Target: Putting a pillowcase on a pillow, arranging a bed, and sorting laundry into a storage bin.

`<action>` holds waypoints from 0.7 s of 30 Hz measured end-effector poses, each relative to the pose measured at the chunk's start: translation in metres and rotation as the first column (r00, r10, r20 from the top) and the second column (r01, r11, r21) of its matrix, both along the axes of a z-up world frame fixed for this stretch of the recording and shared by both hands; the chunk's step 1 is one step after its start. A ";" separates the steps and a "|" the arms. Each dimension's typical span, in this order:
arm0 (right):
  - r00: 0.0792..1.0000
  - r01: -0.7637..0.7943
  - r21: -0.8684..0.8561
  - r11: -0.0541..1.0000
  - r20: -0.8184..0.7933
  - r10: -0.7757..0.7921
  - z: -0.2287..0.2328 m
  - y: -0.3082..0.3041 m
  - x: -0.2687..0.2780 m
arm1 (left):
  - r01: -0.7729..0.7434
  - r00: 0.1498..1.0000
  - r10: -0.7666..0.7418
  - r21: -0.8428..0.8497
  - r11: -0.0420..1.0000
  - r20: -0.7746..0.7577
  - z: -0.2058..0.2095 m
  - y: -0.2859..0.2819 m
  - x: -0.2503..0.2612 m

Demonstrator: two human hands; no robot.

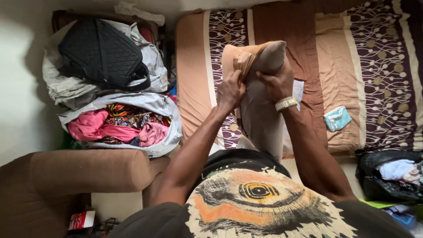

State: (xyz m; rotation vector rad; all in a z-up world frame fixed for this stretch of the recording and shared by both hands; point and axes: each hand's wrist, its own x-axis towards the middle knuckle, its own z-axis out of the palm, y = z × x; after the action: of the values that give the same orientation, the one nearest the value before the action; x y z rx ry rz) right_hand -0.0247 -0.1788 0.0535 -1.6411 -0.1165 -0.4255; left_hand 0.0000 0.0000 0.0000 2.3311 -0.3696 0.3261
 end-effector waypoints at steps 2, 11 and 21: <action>1.000 -0.027 0.055 0.998 0.003 0.026 -0.007 -0.004 -0.002 | 0.011 1.000 -0.012 -0.062 0.998 -0.011 -0.018 0.000 0.008; 0.993 -0.021 -0.250 0.968 -0.119 -0.009 -0.034 -0.026 -0.076 | -0.129 0.927 -0.169 -0.707 0.696 -0.335 -0.094 0.002 0.052; 0.942 -0.088 -0.595 0.799 -0.311 -0.129 -0.062 -0.001 -0.083 | -0.092 0.964 -0.114 -0.709 0.699 -0.238 -0.090 -0.046 0.046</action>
State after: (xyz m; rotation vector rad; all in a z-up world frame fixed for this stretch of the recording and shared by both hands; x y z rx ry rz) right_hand -0.1080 -0.1795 -0.0086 -2.3320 0.0325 -0.1085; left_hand 0.0461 -0.0464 -0.0899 1.5557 -0.0847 0.1076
